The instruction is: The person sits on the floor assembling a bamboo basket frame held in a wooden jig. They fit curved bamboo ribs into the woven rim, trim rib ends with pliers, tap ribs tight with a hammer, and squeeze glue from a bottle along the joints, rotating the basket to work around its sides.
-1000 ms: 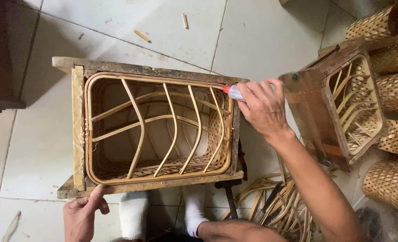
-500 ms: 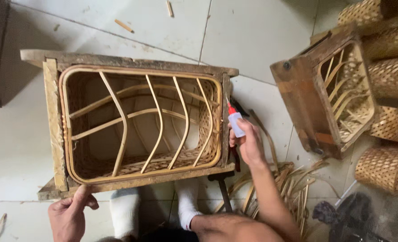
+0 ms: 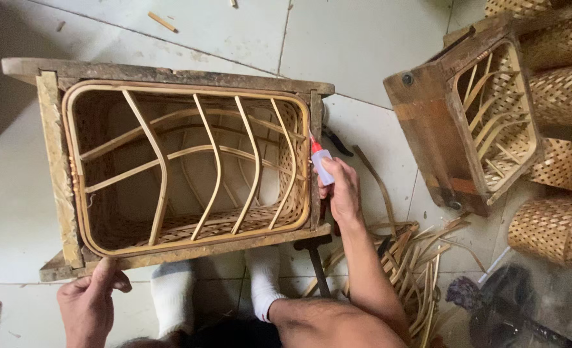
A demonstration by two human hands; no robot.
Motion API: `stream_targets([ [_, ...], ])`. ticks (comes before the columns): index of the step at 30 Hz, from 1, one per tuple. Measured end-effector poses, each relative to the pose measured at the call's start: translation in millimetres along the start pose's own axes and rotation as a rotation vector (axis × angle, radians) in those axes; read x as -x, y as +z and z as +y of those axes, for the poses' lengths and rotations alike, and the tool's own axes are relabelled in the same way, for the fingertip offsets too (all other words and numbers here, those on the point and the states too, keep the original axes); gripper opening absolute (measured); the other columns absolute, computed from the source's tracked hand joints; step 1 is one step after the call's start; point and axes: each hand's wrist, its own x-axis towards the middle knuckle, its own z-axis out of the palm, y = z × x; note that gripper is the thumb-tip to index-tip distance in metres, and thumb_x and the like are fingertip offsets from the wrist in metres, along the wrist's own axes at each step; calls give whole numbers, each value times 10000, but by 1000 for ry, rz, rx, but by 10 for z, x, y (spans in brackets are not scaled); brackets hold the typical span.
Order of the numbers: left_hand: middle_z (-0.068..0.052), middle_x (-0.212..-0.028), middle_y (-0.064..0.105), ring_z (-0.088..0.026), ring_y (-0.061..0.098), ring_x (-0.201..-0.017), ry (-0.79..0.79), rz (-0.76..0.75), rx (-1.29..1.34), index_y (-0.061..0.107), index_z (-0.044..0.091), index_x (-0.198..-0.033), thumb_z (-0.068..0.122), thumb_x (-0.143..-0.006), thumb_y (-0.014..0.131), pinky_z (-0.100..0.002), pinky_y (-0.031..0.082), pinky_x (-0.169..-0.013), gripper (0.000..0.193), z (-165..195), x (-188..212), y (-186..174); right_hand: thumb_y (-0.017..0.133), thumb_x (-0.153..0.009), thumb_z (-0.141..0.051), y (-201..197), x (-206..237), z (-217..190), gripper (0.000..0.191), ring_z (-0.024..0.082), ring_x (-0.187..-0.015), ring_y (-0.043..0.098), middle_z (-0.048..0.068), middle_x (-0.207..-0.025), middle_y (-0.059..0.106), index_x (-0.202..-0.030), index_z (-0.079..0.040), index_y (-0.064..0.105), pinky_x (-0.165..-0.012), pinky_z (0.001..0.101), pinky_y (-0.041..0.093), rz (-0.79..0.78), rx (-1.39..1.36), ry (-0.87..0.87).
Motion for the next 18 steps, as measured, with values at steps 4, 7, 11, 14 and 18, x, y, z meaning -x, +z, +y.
stream_targets([
  [4,-168,-747,687,-201,647,-702,-8,-16,40,695,-94,-840,95,-1105,660,-314,519,-673,327,9,7,-9,625,-929,-401,-62,186,70,389,109,-524,524,20,-644,566,-909,-14,652,-499,259,440,-22,1,-18],
  [7,-155,-758,692,-193,645,-691,-1,9,49,699,-82,-851,114,-1115,651,-313,521,-663,332,-45,28,34,610,-926,-410,-140,461,175,384,105,-542,562,16,-662,595,-942,-30,663,-518,251,470,-30,9,-55],
  [11,-144,-757,681,-174,620,-659,60,34,110,691,-85,-845,140,-1176,636,-311,497,-657,404,-119,101,156,622,-927,-405,-221,639,367,379,87,-549,573,18,-675,618,-952,-31,675,-520,234,467,-47,78,-71],
  [14,-133,-766,680,-179,630,-686,77,22,151,681,-76,-835,140,-1177,624,-318,509,-658,409,-114,129,200,646,-935,-387,-247,592,467,356,77,-559,569,21,-685,619,-932,-31,651,-521,229,462,-54,55,-34],
  [18,-131,-776,682,-189,641,-713,85,2,150,683,-76,-849,133,-1165,615,-327,526,-663,385,-90,123,192,651,-937,-373,-232,523,498,340,76,-525,551,25,-654,606,-898,-35,651,-494,229,451,-17,40,-7],
])
